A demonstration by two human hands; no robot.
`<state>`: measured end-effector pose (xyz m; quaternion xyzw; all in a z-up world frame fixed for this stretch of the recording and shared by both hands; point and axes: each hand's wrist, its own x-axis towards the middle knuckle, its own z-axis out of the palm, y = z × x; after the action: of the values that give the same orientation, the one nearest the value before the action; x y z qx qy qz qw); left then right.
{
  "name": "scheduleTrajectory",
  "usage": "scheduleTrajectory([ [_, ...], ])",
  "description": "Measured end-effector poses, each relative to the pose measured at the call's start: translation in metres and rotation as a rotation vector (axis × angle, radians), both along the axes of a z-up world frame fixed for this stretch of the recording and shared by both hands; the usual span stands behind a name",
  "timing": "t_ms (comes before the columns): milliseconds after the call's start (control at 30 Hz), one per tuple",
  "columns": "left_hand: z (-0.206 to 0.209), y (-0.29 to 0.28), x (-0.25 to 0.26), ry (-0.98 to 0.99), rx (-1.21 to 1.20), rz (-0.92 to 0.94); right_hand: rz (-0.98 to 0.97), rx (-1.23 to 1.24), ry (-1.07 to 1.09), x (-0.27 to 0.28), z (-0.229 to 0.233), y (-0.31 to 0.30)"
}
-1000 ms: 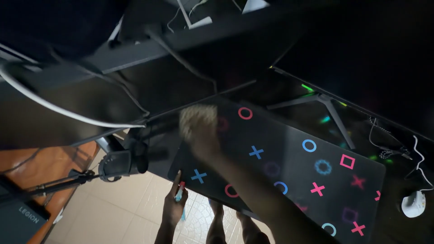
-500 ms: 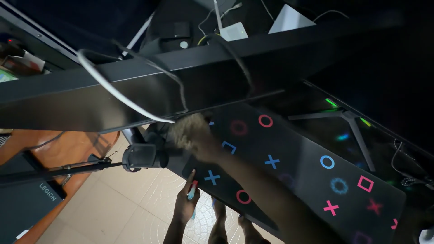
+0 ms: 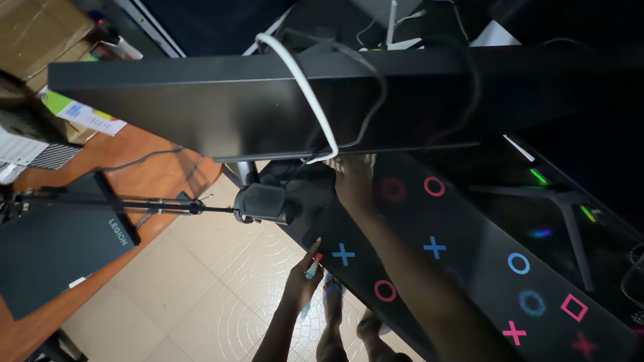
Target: Cleaning a desk surface with spray and a cloth, then laying down a large mousepad and organizing computer peripherals.
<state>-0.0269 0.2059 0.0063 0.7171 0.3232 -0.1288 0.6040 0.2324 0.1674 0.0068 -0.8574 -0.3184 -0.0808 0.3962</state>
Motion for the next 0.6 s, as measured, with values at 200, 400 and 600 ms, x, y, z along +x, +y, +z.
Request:
scheduleTrajectory([
  [200, -0.005, -0.001, -0.006, 0.043, 0.015, -0.002, 0.365, -0.029, 0.038, -0.022, -0.040, 0.026],
  [400, -0.023, -0.001, -0.008, 0.043, 0.066, -0.021, 0.564, -0.245, 0.023, -0.066, -0.006, -0.072],
  [600, -0.027, -0.003, -0.005, 0.172, 0.134, -0.071, -0.426, 0.742, 0.224, 0.004, 0.016, -0.157],
])
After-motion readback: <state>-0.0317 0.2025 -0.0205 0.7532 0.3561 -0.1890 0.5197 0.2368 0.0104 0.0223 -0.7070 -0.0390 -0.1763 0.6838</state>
